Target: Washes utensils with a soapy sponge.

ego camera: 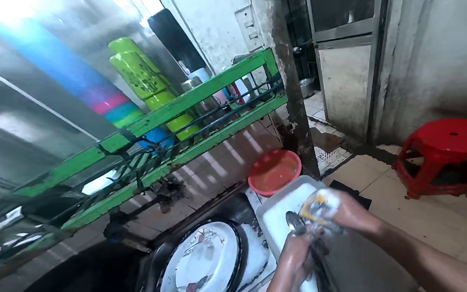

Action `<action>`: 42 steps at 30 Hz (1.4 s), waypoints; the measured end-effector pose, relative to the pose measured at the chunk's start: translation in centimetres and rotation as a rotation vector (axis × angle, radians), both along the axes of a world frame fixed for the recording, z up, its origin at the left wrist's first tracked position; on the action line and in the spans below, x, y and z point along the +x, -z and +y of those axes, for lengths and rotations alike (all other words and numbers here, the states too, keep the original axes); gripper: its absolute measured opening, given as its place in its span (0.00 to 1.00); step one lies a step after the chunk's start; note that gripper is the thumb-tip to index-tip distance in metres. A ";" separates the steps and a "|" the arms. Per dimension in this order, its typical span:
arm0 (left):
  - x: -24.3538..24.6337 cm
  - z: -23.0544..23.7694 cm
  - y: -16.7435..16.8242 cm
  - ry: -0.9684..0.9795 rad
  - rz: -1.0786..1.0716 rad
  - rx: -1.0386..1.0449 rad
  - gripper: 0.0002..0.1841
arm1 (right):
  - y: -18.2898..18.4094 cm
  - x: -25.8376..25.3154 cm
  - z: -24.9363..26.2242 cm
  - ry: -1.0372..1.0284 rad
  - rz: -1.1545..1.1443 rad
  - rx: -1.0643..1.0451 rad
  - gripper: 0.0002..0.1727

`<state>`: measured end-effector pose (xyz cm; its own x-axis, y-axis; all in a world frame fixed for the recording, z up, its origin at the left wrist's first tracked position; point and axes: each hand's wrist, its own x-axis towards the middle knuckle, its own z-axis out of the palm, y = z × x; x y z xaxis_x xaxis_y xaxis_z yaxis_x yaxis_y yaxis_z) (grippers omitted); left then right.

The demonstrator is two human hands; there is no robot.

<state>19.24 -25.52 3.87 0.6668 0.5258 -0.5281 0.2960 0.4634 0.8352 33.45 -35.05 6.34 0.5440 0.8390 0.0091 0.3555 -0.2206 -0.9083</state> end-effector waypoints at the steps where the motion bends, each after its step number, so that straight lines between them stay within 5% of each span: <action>1: -0.1 0.0 0.0 -0.005 -0.020 0.011 0.09 | 0.4 0.7 0.0 0.117 0.096 0.041 0.21; 5: 0.1 -0.1 0.7 -0.127 -0.107 0.085 0.08 | 0.7 0.8 -0.4 0.258 0.581 0.355 0.24; 12: 1.0 -1.3 0.5 -0.068 0.106 0.244 0.10 | 1.3 0.5 1.1 0.214 0.013 -0.135 0.24; 15: 1.2 -1.3 0.3 -0.091 0.084 0.233 0.10 | 1.9 0.5 1.7 0.299 0.046 -0.105 0.26; 19: 0.8 -0.9 0.3 -0.100 0.087 0.232 0.07 | 2.2 -1.3 1.3 0.156 0.158 -0.149 0.28; 24: -0.1 -1.2 0.8 -0.064 0.011 0.133 0.08 | 3.1 2.0 2.1 0.289 -0.095 -0.072 0.25; 28: -0.8 -1.0 0.7 -0.087 -0.089 0.052 0.07 | 2.1 3.1 2.4 0.439 0.161 0.155 0.29; 32: -1.1 -1.1 0.2 0.014 -0.138 -0.031 0.09 | 1.6 0.6 1.1 0.170 0.167 -0.026 0.27; 35: -1.2 -1.1 0.7 0.031 -0.090 -0.021 0.14 | 0.2 1.3 0.6 0.277 0.062 0.031 0.22; 38: -0.8 -1.0 1.2 -0.050 -0.078 0.005 0.14 | 0.6 2.5 0.4 0.478 0.252 0.209 0.25; 42: 0.4 -1.3 0.6 -0.123 -0.080 0.081 0.13 | 2.7 -1.7 0.7 0.329 0.350 0.142 0.29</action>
